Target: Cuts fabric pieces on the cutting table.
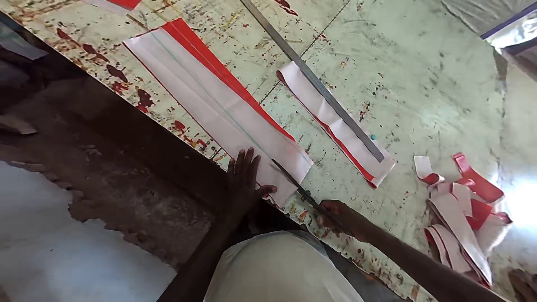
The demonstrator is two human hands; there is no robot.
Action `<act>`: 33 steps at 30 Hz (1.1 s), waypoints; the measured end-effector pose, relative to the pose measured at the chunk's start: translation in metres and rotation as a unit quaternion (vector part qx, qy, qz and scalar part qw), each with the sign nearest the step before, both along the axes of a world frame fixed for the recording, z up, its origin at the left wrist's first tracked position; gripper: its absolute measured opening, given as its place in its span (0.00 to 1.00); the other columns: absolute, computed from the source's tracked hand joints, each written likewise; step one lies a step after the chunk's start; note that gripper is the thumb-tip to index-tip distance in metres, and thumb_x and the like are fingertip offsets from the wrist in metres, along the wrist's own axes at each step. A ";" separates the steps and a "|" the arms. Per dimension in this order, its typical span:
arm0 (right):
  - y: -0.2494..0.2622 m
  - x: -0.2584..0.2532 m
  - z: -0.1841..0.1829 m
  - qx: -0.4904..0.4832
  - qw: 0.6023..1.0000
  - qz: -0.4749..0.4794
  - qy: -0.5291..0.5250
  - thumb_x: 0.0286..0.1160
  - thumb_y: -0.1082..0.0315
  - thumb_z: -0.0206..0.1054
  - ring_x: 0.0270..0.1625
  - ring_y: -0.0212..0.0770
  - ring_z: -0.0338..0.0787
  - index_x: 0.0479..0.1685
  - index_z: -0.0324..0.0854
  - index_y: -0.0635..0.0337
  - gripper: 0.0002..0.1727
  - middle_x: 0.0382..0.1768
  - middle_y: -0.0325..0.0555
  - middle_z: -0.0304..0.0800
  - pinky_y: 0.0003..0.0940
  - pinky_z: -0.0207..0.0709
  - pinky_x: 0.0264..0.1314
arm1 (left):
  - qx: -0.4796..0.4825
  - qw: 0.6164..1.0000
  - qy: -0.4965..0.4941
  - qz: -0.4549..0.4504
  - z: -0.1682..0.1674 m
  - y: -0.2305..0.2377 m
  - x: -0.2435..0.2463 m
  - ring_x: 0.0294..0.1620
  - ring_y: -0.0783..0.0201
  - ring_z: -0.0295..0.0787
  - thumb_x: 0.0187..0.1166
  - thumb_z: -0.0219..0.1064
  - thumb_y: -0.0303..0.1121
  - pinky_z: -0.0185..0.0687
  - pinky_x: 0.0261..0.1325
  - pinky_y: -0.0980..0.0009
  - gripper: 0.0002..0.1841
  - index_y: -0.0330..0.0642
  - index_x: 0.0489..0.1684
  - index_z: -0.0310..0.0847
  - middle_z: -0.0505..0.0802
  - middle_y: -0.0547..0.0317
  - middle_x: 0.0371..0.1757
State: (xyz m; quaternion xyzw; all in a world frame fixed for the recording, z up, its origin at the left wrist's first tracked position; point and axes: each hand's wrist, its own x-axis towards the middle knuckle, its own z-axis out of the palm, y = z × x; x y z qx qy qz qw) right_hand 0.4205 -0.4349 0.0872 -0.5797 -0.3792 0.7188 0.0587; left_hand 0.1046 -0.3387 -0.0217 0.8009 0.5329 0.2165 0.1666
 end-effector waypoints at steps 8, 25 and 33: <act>0.012 -0.009 0.006 0.009 0.999 0.019 -0.024 0.66 0.36 0.75 0.18 0.30 0.78 0.41 0.75 0.53 0.30 0.21 0.33 0.77 0.27 0.77 0.23 | 0.012 1.000 -0.003 0.008 -0.003 0.000 0.001 0.96 0.49 0.48 0.59 0.49 0.88 0.40 0.93 0.41 0.62 0.45 0.86 0.69 0.65 0.52 0.92; 0.064 -0.052 0.020 -0.001 0.999 0.019 -0.037 0.69 0.35 0.72 0.20 0.28 0.78 0.42 0.75 0.53 0.29 0.23 0.33 0.76 0.24 0.77 0.26 | 0.009 1.000 -0.019 0.010 -0.002 -0.003 0.001 0.95 0.49 0.49 0.59 0.54 0.86 0.43 0.93 0.40 0.61 0.43 0.85 0.69 0.65 0.49 0.92; 0.070 -0.056 0.007 0.020 0.998 0.014 -0.055 0.67 0.42 0.78 0.15 0.31 0.78 0.38 0.76 0.55 0.26 0.18 0.34 0.76 0.26 0.77 0.20 | 0.019 1.000 -0.013 0.018 -0.002 -0.003 0.002 0.95 0.48 0.50 0.59 0.51 0.87 0.44 0.93 0.40 0.60 0.45 0.84 0.71 0.68 0.50 0.91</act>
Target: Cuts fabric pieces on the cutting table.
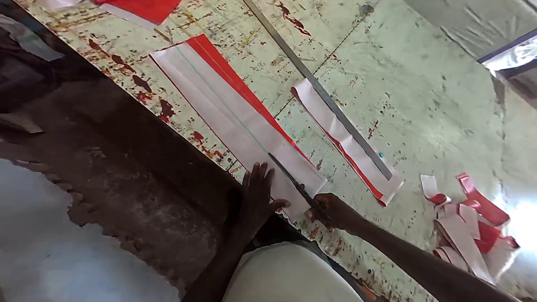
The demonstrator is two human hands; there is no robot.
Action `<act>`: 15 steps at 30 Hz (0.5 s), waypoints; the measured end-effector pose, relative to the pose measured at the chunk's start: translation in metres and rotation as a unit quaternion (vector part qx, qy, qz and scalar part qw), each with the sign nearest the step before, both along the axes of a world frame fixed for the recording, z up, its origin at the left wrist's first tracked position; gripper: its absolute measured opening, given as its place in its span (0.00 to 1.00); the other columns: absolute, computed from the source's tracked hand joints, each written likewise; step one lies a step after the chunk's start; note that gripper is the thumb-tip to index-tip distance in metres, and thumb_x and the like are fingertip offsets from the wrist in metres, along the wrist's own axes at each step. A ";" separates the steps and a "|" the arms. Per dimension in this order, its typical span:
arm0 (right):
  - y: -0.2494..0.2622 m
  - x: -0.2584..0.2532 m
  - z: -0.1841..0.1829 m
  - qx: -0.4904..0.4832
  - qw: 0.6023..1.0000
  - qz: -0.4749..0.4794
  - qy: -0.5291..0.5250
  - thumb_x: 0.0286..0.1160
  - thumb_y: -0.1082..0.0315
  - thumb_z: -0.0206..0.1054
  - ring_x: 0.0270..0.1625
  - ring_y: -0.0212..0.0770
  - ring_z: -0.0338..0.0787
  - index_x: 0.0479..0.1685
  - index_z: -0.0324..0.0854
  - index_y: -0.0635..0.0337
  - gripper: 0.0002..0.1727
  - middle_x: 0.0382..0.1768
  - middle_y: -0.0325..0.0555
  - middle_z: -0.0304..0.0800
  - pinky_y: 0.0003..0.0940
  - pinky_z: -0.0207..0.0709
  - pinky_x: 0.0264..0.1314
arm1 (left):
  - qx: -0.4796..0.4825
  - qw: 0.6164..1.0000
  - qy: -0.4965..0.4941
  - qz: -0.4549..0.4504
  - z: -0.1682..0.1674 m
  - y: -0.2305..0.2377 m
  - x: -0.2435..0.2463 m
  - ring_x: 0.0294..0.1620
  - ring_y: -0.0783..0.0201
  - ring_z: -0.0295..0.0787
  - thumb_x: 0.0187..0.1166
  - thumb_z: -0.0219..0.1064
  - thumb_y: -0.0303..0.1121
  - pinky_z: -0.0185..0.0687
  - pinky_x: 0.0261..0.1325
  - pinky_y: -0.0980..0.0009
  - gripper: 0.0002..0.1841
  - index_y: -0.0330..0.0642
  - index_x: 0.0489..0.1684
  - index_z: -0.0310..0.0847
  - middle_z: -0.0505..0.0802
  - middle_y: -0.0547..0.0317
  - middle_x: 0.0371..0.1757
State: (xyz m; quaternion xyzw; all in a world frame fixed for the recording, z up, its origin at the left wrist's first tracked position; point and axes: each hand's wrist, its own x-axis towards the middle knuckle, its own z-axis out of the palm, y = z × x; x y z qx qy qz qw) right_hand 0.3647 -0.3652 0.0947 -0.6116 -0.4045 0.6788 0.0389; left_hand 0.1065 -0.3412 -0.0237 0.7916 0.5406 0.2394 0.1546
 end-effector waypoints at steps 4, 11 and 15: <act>0.023 -0.016 0.006 0.007 1.000 0.014 -0.001 0.72 0.37 0.72 0.19 0.30 0.79 0.42 0.76 0.54 0.28 0.23 0.34 0.77 0.26 0.77 0.25 | -0.010 1.000 -0.002 0.006 0.002 0.000 0.000 0.95 0.48 0.52 0.60 0.50 0.87 0.45 0.93 0.41 0.59 0.48 0.85 0.71 0.68 0.50 0.90; 0.043 -0.035 -0.007 0.021 1.000 -0.007 0.009 0.70 0.45 0.78 0.15 0.31 0.78 0.36 0.76 0.57 0.24 0.17 0.36 0.77 0.25 0.76 0.20 | 0.012 1.000 -0.003 0.006 -0.001 -0.001 0.001 0.95 0.50 0.50 0.60 0.54 0.86 0.46 0.92 0.41 0.57 0.50 0.85 0.69 0.68 0.51 0.91; 0.048 -0.033 -0.004 0.008 1.000 0.013 0.012 0.72 0.42 0.75 0.17 0.33 0.81 0.40 0.75 0.56 0.26 0.18 0.36 0.78 0.27 0.80 0.23 | 0.043 0.999 -0.021 0.006 -0.002 0.001 0.001 0.92 0.44 0.57 0.63 0.55 0.84 0.52 0.90 0.39 0.55 0.46 0.82 0.73 0.73 0.45 0.87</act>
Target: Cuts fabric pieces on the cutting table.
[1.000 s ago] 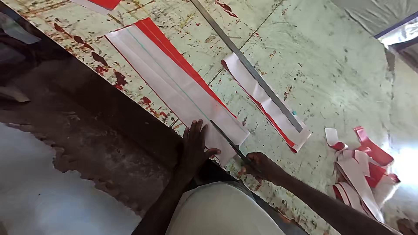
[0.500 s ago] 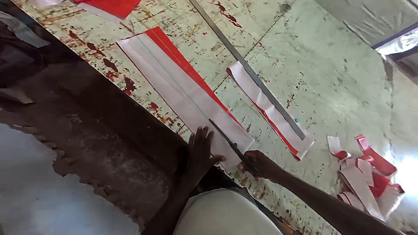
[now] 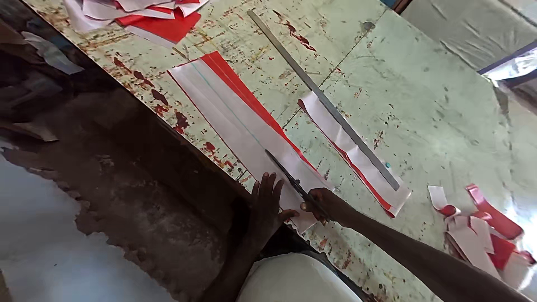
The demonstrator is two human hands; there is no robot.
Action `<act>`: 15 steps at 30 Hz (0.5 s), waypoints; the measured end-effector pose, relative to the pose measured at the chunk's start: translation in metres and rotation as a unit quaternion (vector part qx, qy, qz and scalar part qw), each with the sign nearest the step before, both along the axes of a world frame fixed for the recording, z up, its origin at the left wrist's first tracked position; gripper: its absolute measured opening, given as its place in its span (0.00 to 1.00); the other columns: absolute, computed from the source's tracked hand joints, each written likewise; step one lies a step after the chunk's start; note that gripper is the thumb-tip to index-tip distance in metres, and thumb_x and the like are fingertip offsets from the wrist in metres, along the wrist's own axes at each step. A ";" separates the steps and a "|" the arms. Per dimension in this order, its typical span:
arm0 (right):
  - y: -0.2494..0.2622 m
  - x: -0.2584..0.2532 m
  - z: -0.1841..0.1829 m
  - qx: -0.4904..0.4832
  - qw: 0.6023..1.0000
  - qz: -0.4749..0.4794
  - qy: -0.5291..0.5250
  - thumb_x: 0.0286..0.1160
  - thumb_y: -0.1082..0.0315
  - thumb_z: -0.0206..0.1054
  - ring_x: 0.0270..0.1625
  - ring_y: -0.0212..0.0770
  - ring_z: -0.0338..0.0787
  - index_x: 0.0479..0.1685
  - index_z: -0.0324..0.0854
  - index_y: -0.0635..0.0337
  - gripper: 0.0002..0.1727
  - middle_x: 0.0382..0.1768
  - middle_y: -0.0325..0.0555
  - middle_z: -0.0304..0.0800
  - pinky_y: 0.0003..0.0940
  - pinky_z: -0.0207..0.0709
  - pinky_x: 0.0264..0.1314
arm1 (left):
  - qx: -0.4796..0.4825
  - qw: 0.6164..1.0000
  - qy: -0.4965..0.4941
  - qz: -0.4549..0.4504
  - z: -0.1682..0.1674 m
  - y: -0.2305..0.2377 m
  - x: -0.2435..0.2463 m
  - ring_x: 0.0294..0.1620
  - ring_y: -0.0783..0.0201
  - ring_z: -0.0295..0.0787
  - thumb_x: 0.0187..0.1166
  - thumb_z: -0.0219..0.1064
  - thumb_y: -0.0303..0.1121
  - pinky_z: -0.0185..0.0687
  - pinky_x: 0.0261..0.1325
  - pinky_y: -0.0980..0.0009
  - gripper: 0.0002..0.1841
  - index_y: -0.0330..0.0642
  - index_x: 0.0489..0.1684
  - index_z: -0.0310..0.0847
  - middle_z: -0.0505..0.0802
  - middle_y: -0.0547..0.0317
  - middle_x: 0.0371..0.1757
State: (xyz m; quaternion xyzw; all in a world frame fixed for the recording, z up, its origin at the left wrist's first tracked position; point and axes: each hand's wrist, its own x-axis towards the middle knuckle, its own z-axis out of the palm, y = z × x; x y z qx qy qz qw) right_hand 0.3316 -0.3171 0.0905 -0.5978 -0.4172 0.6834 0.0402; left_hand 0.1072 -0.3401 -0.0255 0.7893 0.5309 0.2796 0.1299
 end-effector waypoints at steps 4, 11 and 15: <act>0.017 -0.014 0.003 0.010 1.000 -0.008 0.004 0.77 0.43 0.71 0.18 0.32 0.79 0.39 0.76 0.57 0.24 0.19 0.36 0.76 0.27 0.78 0.24 | 0.008 1.000 -0.015 -0.001 -0.001 -0.001 0.001 0.91 0.44 0.59 0.64 0.55 0.83 0.53 0.89 0.38 0.54 0.44 0.80 0.74 0.74 0.44 0.85; 0.029 -0.025 -0.009 0.021 1.000 -0.011 -0.006 0.72 0.48 0.78 0.14 0.32 0.77 0.36 0.76 0.59 0.23 0.16 0.39 0.76 0.27 0.77 0.19 | -0.022 1.000 -0.003 -0.006 0.003 -0.002 -0.001 0.92 0.45 0.56 0.64 0.54 0.84 0.50 0.90 0.38 0.54 0.45 0.78 0.76 0.74 0.49 0.87; 0.041 -0.027 0.003 0.005 1.000 0.004 -0.001 0.77 0.46 0.72 0.16 0.32 0.78 0.38 0.74 0.57 0.23 0.18 0.37 0.74 0.27 0.79 0.22 | -0.030 0.999 -0.012 -0.008 0.005 0.001 -0.001 0.91 0.42 0.60 0.62 0.57 0.83 0.52 0.89 0.37 0.49 0.48 0.68 0.83 0.78 0.49 0.83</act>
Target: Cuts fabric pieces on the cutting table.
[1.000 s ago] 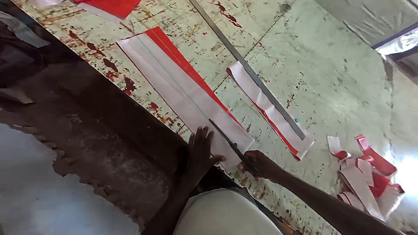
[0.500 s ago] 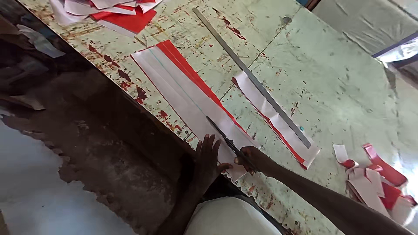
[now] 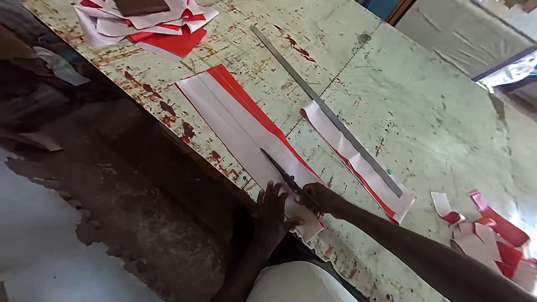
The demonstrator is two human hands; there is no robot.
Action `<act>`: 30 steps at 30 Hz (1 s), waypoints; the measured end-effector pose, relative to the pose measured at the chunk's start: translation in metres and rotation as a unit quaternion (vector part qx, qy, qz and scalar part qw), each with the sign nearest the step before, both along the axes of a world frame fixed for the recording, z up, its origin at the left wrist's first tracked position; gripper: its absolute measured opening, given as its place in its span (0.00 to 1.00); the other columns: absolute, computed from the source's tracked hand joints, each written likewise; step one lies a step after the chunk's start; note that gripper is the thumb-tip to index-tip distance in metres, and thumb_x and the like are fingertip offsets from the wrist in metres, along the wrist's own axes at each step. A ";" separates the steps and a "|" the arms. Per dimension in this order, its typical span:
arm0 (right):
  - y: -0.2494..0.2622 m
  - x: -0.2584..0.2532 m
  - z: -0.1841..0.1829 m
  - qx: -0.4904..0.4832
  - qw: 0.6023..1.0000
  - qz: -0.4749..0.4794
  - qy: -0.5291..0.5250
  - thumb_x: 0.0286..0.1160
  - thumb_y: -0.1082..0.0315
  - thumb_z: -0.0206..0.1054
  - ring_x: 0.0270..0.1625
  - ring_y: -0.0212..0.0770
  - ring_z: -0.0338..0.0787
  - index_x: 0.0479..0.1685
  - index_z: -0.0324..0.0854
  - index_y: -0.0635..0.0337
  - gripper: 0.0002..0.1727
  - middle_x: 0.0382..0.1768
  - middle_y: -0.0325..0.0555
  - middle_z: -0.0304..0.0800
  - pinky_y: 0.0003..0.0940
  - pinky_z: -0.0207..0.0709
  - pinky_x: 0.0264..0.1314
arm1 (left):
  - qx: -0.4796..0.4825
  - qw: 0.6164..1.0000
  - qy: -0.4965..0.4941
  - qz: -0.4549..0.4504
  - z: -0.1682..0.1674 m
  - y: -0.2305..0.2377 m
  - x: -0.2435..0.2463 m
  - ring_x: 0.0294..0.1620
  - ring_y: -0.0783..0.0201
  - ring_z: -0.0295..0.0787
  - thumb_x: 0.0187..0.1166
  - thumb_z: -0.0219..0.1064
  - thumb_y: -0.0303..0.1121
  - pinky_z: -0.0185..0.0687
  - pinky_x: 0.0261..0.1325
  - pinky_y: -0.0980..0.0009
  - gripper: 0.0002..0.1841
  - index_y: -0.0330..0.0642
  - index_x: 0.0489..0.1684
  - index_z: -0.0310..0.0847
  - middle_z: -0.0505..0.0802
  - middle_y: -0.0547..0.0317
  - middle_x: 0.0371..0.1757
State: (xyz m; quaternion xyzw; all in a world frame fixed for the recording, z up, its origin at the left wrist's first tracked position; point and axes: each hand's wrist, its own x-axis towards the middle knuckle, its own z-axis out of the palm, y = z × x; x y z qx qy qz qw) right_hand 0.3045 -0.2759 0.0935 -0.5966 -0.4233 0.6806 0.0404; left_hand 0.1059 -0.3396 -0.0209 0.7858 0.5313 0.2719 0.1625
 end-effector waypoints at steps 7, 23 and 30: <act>0.034 -0.027 -0.012 0.014 1.000 -0.010 0.019 0.83 0.49 0.67 0.15 0.31 0.77 0.39 0.73 0.57 0.20 0.17 0.38 0.73 0.25 0.76 0.20 | 0.017 1.000 0.001 0.004 0.001 0.001 0.000 0.89 0.41 0.63 0.62 0.58 0.83 0.53 0.89 0.36 0.48 0.48 0.62 0.85 0.80 0.45 0.81; 0.082 -0.049 -0.010 -0.013 0.999 -0.005 0.030 0.79 0.40 0.68 0.17 0.32 0.79 0.41 0.73 0.56 0.26 0.18 0.36 0.74 0.27 0.80 0.23 | -0.016 0.995 -0.060 0.081 0.036 0.097 -0.060 0.73 0.46 0.83 0.85 0.58 0.38 0.76 0.75 0.43 0.16 0.41 0.58 0.89 0.90 0.48 0.67; 0.077 -0.056 -0.015 0.027 0.999 0.007 -0.015 0.71 0.44 0.77 0.14 0.32 0.78 0.37 0.75 0.57 0.25 0.17 0.36 0.75 0.27 0.78 0.19 | -0.028 0.983 0.160 0.084 0.007 0.231 -0.155 0.98 0.45 0.36 0.75 0.39 0.80 0.27 0.91 0.29 0.57 0.42 0.96 0.48 0.51 0.52 0.97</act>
